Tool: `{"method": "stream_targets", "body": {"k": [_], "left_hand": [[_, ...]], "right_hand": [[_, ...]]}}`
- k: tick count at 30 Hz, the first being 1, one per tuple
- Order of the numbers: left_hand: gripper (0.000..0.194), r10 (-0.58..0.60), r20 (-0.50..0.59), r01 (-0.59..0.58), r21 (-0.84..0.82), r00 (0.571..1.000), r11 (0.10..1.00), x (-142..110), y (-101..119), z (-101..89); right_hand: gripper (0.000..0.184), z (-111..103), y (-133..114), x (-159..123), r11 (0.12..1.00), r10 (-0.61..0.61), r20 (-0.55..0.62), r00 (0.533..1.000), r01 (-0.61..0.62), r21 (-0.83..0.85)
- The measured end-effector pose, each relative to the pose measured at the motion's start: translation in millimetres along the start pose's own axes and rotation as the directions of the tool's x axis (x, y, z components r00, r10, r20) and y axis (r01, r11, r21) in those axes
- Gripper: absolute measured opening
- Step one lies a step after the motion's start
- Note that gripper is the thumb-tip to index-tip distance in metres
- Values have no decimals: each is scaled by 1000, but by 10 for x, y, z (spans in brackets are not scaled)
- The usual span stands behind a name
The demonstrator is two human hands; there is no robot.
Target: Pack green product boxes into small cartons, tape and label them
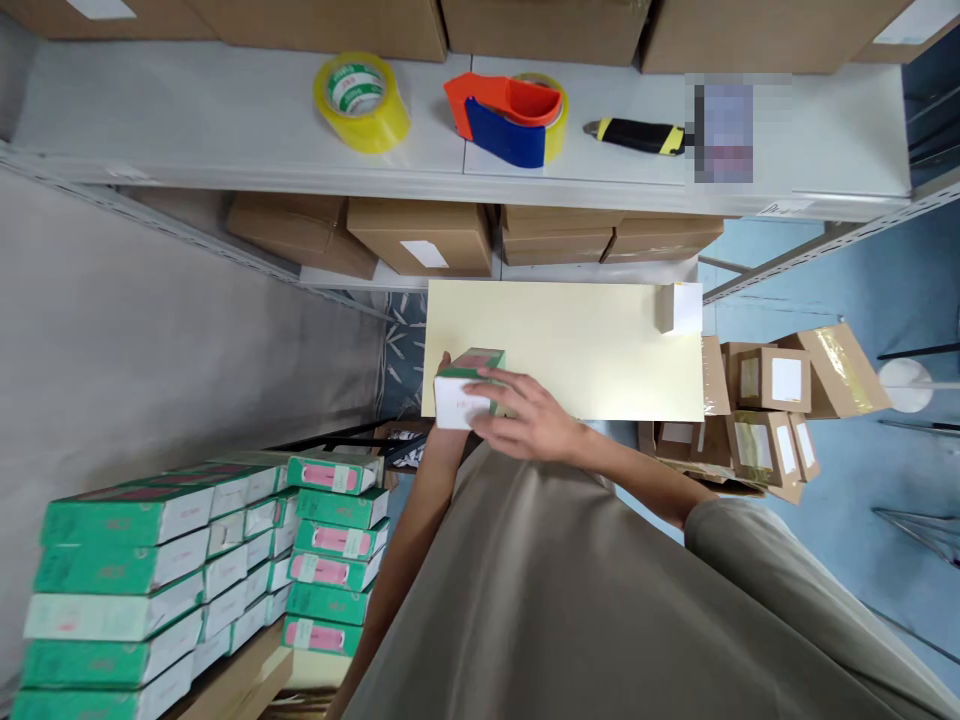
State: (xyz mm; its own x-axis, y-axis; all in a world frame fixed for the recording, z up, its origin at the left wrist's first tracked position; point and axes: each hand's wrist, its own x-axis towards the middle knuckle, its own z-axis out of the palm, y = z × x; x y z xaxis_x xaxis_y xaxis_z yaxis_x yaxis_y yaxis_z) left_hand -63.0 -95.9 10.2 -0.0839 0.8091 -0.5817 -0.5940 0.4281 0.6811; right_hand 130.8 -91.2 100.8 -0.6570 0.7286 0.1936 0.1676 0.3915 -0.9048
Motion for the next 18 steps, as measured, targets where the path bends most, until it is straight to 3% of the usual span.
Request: {"method": "stream_targets", "body": {"k": [2,4,6,9,14,18], "left_hand": [[46,-8,-13,8,28,1000,1000,-43,-29,-65],[42,-23,-55,25,35,998,999,-54,-84,-126],[37,-17,-94,21,36,995,999,-21,-148,-164],[32,-7,-139,11,24,990,1000,21,-238,-177],[42,29,-168,-25,30,985,999,-202,-312,-193],[37,202,-159,-167,208,966,964,-401,-224,-194]], "right_hand": [[11,45,-75,-50,995,70,83,994,-75,62],[13,59,-90,-37,987,109,91,990,-119,110],[14,34,-48,34,986,113,32,993,-116,116],[26,-81,100,203,992,97,-146,985,-84,91],[56,-375,591,436,976,197,-365,910,-147,160],[78,-477,1122,436,869,463,-326,824,-348,352]]}}
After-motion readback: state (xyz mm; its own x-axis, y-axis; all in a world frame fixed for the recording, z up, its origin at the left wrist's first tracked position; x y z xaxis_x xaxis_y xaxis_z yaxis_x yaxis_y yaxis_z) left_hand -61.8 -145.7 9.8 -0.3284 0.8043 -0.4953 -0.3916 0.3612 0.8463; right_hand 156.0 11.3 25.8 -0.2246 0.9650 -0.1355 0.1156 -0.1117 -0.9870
